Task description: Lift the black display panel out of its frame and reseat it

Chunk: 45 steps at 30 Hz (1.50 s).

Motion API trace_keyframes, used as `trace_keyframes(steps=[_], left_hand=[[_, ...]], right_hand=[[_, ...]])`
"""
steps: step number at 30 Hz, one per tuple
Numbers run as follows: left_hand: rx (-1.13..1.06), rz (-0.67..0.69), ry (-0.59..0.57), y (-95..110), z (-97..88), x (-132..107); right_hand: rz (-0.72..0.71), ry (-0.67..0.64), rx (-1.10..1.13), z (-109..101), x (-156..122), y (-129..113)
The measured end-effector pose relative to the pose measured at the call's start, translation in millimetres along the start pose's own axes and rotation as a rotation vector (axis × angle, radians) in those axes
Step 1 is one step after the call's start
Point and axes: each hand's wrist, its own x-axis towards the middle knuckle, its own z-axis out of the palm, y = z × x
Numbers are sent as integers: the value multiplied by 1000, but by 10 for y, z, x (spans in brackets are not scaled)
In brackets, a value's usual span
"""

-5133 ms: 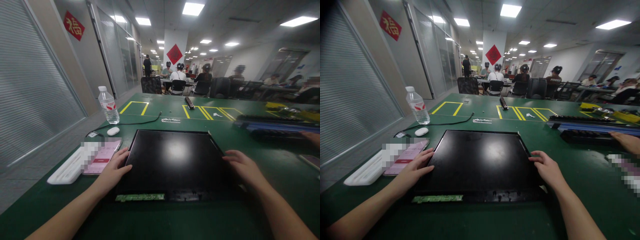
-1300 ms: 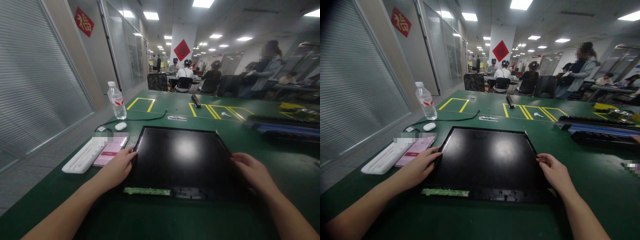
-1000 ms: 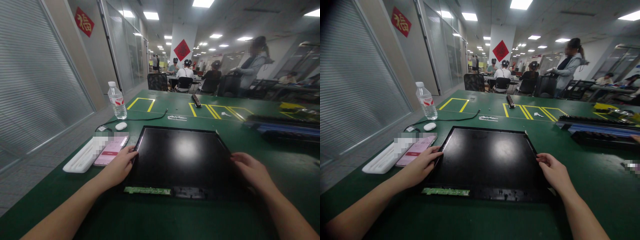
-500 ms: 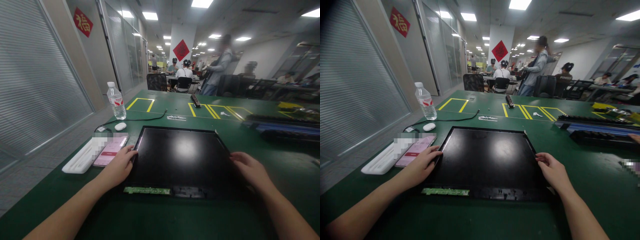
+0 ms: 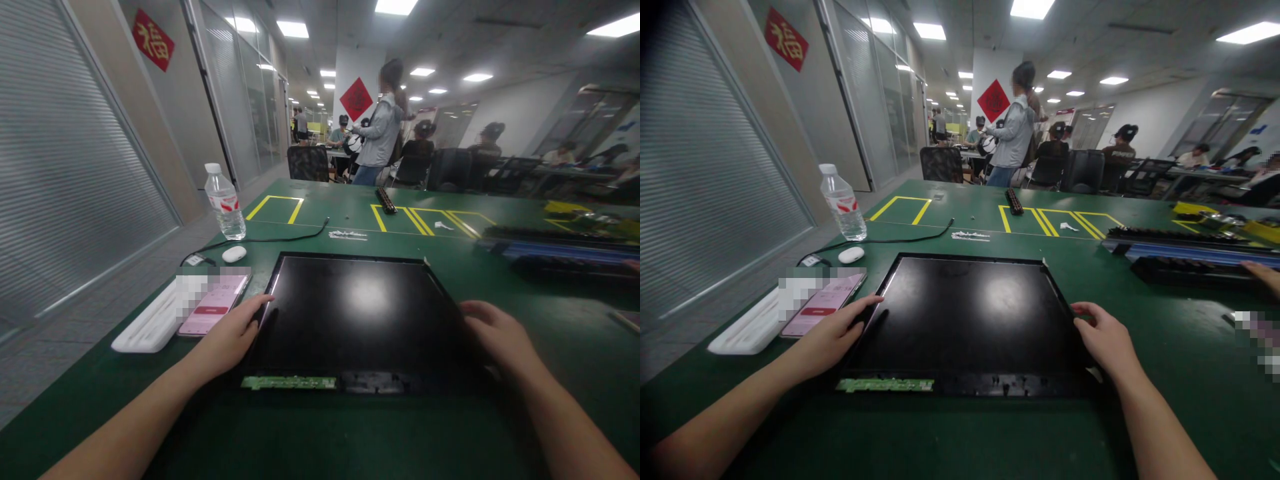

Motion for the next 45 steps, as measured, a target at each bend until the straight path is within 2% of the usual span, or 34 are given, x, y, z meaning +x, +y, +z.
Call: trace_keyframes(steps=[5, 10, 15, 18, 20, 24, 27, 38, 45], left_hand=[[-298, -12, 52, -12, -17, 6], [-674, -92, 94, 121, -97, -22], [-730, -138, 108, 220, -84, -64], [-792, -181, 219, 274, -89, -63], [-860, -257, 270, 335, -112, -55], [-1013, -552, 267, 480, -158, -47], [-1113, -645, 275, 537, -158, -45], [-1361, -602, 242, 372, -10, 15], [-1397, -538, 201, 345, 19, -2]], right_hand=[[-76, -8, 12, 56, 18, 37], [-118, -7, 10, 84, 68, 125], [-138, 0, -46, 83, 76, 117], [-113, 6, -60, 78, 55, 96], [-117, 7, -54, 81, 49, 101], [-160, 17, -58, 95, 77, 147], [-162, 20, -54, 108, 111, 181], [-210, 15, -44, 146, 173, 276], [-204, 21, -43, 158, 198, 301]])
